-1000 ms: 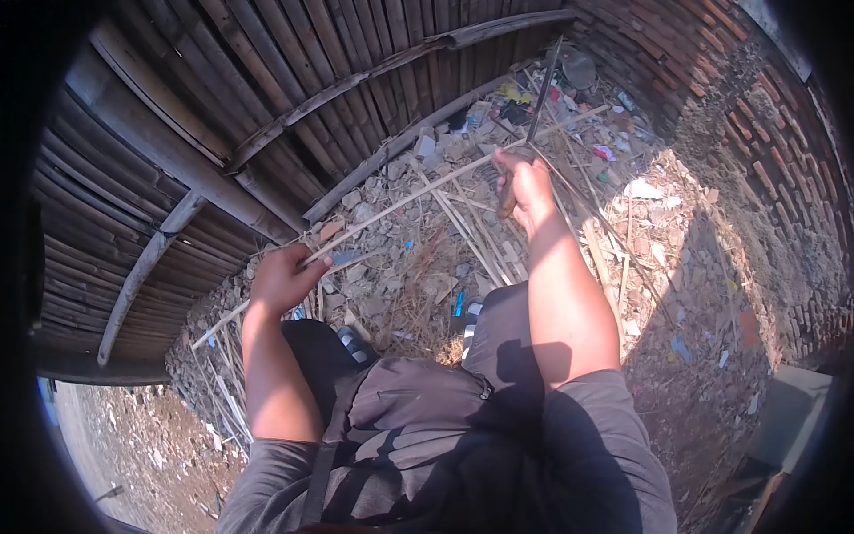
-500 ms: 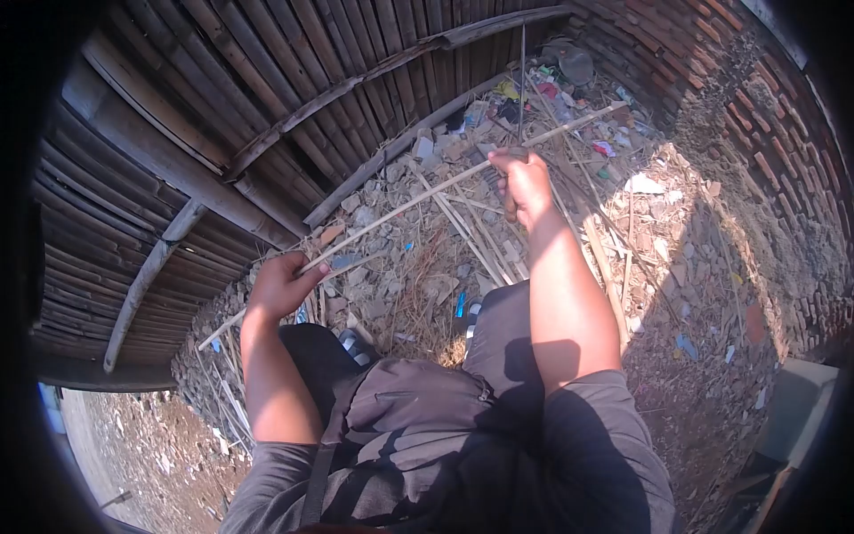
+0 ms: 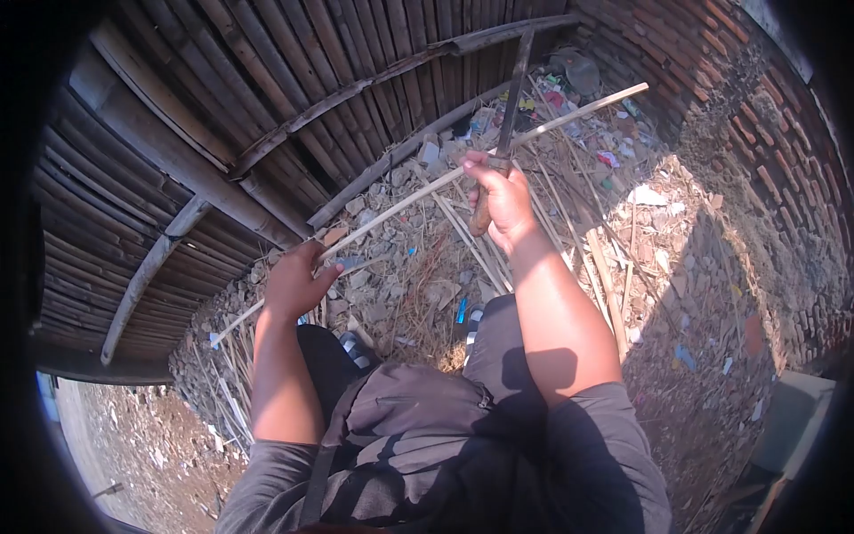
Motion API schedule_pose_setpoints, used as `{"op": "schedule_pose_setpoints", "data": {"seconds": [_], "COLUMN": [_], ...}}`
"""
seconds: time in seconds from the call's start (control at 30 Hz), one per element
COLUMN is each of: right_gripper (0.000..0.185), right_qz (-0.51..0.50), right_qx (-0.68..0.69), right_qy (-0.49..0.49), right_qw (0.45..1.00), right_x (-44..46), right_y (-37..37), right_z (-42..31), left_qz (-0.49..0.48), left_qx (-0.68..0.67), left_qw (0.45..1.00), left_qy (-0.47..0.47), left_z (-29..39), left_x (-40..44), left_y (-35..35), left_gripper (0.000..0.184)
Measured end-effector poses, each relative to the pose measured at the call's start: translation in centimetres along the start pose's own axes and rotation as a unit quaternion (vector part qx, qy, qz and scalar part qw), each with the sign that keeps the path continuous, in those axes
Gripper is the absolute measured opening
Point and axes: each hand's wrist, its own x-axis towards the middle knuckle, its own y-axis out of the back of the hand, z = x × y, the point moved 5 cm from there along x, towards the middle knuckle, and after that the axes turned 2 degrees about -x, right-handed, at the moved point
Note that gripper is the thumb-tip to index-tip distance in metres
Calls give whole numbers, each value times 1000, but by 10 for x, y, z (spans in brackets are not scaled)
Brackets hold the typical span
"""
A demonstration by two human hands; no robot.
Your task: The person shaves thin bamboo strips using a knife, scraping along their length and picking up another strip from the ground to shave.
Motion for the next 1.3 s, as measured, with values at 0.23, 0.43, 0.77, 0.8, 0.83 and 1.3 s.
{"op": "schedule_pose_setpoints", "data": {"seconds": [0.23, 0.43, 0.77, 0.8, 0.83, 1.3], "right_gripper": [33, 31, 42, 42, 45, 43], "right_qz": [-74, -12, -190, -199, -207, -189], "right_qx": [-75, -367, -632, -638, -646, -674], "right_qy": [21, 191, 178, 191, 129, 113], "right_qw": [994, 910, 730, 719, 723, 705], "right_x": [-20, 4, -37, -38, -35, -36], "right_y": [-37, 4, -60, -62, -62, -58], "right_z": [6, -2, 18, 19, 14, 7], "left_qz": [-22, 24, 37, 35, 43, 50], "left_qx": [-81, -86, -73, -77, -85, -91], "left_qw": [996, 995, 996, 996, 995, 994], "left_qy": [-2, 49, 41, 39, 42, 36], "left_z": [30, 6, 25, 24, 22, 27], "left_x": [10, 2, 4, 3, 1, 2], "left_y": [-16, 6, 9, 9, 10, 12], "left_gripper": [39, 43, 41, 41, 41, 41]}}
